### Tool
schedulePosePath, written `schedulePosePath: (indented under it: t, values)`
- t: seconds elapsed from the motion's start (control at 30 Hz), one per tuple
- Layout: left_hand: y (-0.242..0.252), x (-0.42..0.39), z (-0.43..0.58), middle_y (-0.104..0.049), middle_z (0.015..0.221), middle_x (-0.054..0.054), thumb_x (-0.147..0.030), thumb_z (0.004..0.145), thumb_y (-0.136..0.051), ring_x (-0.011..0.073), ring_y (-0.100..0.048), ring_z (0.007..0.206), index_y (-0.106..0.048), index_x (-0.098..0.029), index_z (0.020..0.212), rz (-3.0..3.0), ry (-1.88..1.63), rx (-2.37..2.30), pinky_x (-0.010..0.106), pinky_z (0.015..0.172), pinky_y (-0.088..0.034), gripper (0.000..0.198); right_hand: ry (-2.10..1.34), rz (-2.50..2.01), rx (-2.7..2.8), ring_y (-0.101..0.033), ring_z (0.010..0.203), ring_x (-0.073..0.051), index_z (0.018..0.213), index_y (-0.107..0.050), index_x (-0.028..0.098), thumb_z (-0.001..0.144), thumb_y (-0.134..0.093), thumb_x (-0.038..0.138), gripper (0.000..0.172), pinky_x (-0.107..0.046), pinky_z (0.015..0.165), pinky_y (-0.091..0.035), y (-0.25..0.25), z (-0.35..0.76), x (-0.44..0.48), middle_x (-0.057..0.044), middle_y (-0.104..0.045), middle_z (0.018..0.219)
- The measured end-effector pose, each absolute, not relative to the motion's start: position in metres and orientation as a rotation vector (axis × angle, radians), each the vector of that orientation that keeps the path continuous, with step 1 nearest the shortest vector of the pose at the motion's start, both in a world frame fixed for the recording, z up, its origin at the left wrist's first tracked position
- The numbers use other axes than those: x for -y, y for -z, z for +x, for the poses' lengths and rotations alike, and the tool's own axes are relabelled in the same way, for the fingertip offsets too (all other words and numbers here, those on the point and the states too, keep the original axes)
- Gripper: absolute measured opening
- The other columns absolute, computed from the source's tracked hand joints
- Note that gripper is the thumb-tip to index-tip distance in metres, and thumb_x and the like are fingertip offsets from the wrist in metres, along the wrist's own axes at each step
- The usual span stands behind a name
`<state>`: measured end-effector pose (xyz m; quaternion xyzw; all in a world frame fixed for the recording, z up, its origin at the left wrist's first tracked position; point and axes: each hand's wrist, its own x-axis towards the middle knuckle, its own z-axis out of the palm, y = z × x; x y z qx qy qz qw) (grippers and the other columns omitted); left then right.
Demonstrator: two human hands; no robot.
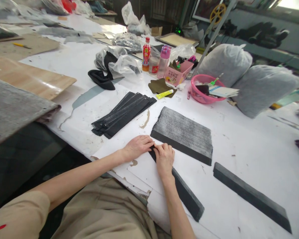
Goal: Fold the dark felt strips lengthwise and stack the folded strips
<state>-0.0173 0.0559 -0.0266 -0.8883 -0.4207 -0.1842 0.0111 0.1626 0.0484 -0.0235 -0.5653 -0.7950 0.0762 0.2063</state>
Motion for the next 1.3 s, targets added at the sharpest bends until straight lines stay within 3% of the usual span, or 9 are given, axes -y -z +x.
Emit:
schedulePosePath:
  t: [0.17,0.33,0.57,0.73,0.93,1.13,1.3]
  values:
    - [0.025,-0.054,-0.016,-0.059,0.111,0.009,-0.027,0.087,-0.063,0.0242,-0.051,0.113,-0.055,-0.014,0.118,-2.742,0.447,1.280,0.038,0.096,-0.044,0.034,-0.364,-1.527,2.224,-0.051,0.091,-0.020,0.093,-0.064,0.022,0.090,-0.062,0.022,0.004,-0.032,0.081,-0.034,0.019,0.179,-0.045,-0.002,-0.062,0.092]
    - [0.017,-0.053,-0.018,-0.058,0.111,0.009,-0.015,0.090,-0.056,0.0223,-0.052,0.110,-0.052,-0.022,0.127,-2.760,0.360,1.232,0.037,0.094,-0.044,0.039,-0.373,-1.545,2.221,-0.051,0.090,-0.020,0.092,-0.064,0.022,0.090,-0.062,0.022,0.003,-0.033,0.082,-0.034,0.020,0.186,-0.041,-0.002,-0.062,0.091]
    - [0.013,-0.067,-0.024,-0.056,0.120,0.010,-0.018,0.091,-0.055,0.0234,-0.046,0.120,-0.057,-0.020,0.120,-2.767,0.407,1.202,0.039,0.100,-0.039,0.029,-0.303,-1.574,2.257,-0.050,0.089,-0.021,0.090,-0.063,0.022,0.088,-0.063,0.021,0.002,-0.033,0.080,-0.033,0.019,0.168,-0.054,-0.002,-0.061,0.091]
    - [0.019,-0.071,-0.016,-0.060,0.099,0.006,-0.024,0.093,-0.053,0.0194,-0.054,0.100,-0.061,-0.017,0.109,-2.827,0.406,1.225,0.034,0.092,-0.041,0.018,-0.267,-1.592,2.255,-0.049,0.087,-0.021,0.089,-0.062,0.022,0.090,-0.061,0.025,0.003,-0.032,0.078,-0.033,0.020,0.166,-0.057,-0.003,-0.060,0.090]
    - [0.018,-0.063,-0.013,-0.058,0.105,0.004,-0.019,0.091,-0.056,0.0198,-0.052,0.104,-0.056,-0.031,0.123,-2.772,0.411,1.287,0.037,0.095,-0.036,0.034,-0.375,-1.543,2.231,-0.051,0.089,-0.020,0.089,-0.060,0.022,0.091,-0.059,0.022,0.002,-0.032,0.081,-0.034,0.019,0.184,-0.047,-0.002,-0.061,0.089]
    - [0.016,-0.058,0.001,-0.058,0.104,0.007,-0.018,0.093,-0.051,0.0199,-0.051,0.104,-0.059,-0.017,0.114,-2.794,0.397,1.157,0.035,0.096,-0.036,0.022,-0.319,-1.538,2.265,-0.051,0.089,-0.021,0.088,-0.061,0.022,0.092,-0.056,0.023,0.006,-0.033,0.082,-0.035,0.019,0.185,-0.045,-0.003,-0.061,0.090]
    - [0.017,-0.054,0.004,-0.057,0.101,0.006,-0.021,0.095,-0.048,0.0192,-0.052,0.099,-0.056,-0.023,0.119,-2.776,0.384,1.280,0.034,0.089,-0.037,0.026,-0.356,-1.549,2.252,-0.051,0.088,-0.020,0.088,-0.060,0.022,0.093,-0.054,0.023,0.008,-0.033,0.082,-0.035,0.017,0.190,-0.040,-0.003,-0.060,0.089]
